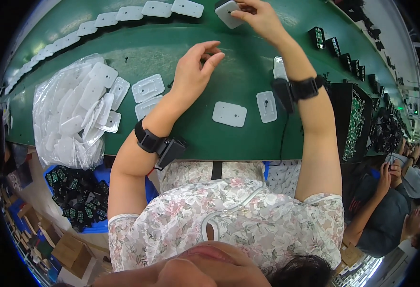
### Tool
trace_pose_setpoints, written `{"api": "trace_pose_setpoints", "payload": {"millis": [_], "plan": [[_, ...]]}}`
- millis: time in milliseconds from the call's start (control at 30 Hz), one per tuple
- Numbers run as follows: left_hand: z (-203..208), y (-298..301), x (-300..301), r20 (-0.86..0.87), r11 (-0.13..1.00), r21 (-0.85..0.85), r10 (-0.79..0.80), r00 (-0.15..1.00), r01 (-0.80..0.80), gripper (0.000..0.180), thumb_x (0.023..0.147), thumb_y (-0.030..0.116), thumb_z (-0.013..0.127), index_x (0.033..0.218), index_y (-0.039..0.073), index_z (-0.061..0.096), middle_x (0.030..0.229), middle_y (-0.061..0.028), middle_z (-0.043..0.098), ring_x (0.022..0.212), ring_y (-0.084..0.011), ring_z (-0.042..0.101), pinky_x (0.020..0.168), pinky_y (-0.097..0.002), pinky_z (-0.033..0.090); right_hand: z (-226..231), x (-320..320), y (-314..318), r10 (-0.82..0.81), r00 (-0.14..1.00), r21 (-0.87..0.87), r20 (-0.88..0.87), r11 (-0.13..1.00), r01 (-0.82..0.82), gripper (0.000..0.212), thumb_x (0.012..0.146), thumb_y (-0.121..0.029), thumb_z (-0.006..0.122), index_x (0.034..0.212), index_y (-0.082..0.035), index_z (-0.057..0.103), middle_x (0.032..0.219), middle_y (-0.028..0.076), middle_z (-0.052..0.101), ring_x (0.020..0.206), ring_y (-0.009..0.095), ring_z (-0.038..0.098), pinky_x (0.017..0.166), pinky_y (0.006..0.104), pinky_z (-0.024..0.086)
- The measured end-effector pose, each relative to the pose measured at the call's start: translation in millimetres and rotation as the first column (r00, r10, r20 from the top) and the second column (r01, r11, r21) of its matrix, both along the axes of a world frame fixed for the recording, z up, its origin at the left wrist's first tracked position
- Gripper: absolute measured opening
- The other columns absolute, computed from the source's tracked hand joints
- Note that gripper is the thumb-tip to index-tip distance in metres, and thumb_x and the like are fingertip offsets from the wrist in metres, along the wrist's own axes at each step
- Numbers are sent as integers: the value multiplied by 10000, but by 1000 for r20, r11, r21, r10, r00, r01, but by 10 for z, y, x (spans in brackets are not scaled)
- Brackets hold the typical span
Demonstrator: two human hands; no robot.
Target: Assembling small electronic components into white plastic housings on a factory production line.
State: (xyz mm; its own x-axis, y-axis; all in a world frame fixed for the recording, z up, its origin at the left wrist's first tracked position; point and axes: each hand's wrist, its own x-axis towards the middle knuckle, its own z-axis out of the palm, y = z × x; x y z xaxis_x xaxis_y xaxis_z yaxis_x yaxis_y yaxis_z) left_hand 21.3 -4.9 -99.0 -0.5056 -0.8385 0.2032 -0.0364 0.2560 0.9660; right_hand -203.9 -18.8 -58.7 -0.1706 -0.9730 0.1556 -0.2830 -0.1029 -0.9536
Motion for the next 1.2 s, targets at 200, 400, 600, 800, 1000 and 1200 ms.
{"api": "trace_pose_setpoints", "payload": {"millis": [200, 400, 600, 800, 1000, 1200], "plan": [[4, 50, 14, 67, 976, -216, -2, 998, 16, 205, 843, 187, 671, 988, 45, 646, 919, -76, 614, 808, -260, 596, 702, -368, 488, 71, -243, -444, 368, 894, 361, -256, 894, -265, 343, 836, -98, 683, 1169, -30, 642, 1002, 49, 661, 890, 123, 589, 797, 257, 491], [21, 69, 30, 104, 966, -257, -14, 994, 40, 171, 846, 186, 663, 959, 58, 658, 928, -67, 615, 894, -270, 581, 759, -380, 486, 123, -216, -599, 327, 918, 463, -223, 865, -195, 287, 857, -140, 681, 1101, 5, 643, 976, 60, 669, 880, 137, 601, 801, 285, 497], [22, 72, 29, 115, 942, -331, -15, 993, 53, 146, 846, 187, 660, 919, 61, 665, 919, -62, 612, 900, -269, 577, 761, -377, 491, 99, -189, -623, 304, 936, 457, -180, 868, -194, 314, 865, -184, 690, 1114, 2, 648, 973, 52, 669, 869, 130, 598, 785, 277, 489], [39, 97, 14, 123, 913, -403, -8, 992, 58, 139, 836, 181, 670, 913, 65, 668, 911, -62, 611, 881, -269, 572, 753, -372, 491, 16, -230, -631, 296, 946, 426, -130, 878, -217, 322, 877, -191, 676, 1134, -1, 646, 985, 44, 669, 857, 121, 593, 774, 270, 484], [32, 74, 26, 99, 893, -444, -31, 995, 72, 131, 832, 166, 670, 910, 60, 665, 909, -62, 613, 869, -271, 572, 741, -377, 487, 184, -205, -512, 184, 965, 429, -187, 899, -88, 313, 903, -234, 642, 1135, -24, 652, 988, 35, 672, 867, 114, 587, 790, 269, 476], [80, 85, 31, 171, 898, -416, -76, 982, 142, 123, 821, 153, 675, 901, 61, 665, 878, -61, 617, 848, -273, 575, 725, -371, 486, 278, -1039, -121, -308, 206, -211, -929, 896, 391, 263, 858, -221, 665, 1040, -32, 664, 964, 20, 632, 887, 131, 561, 764, 286, 478]]}}
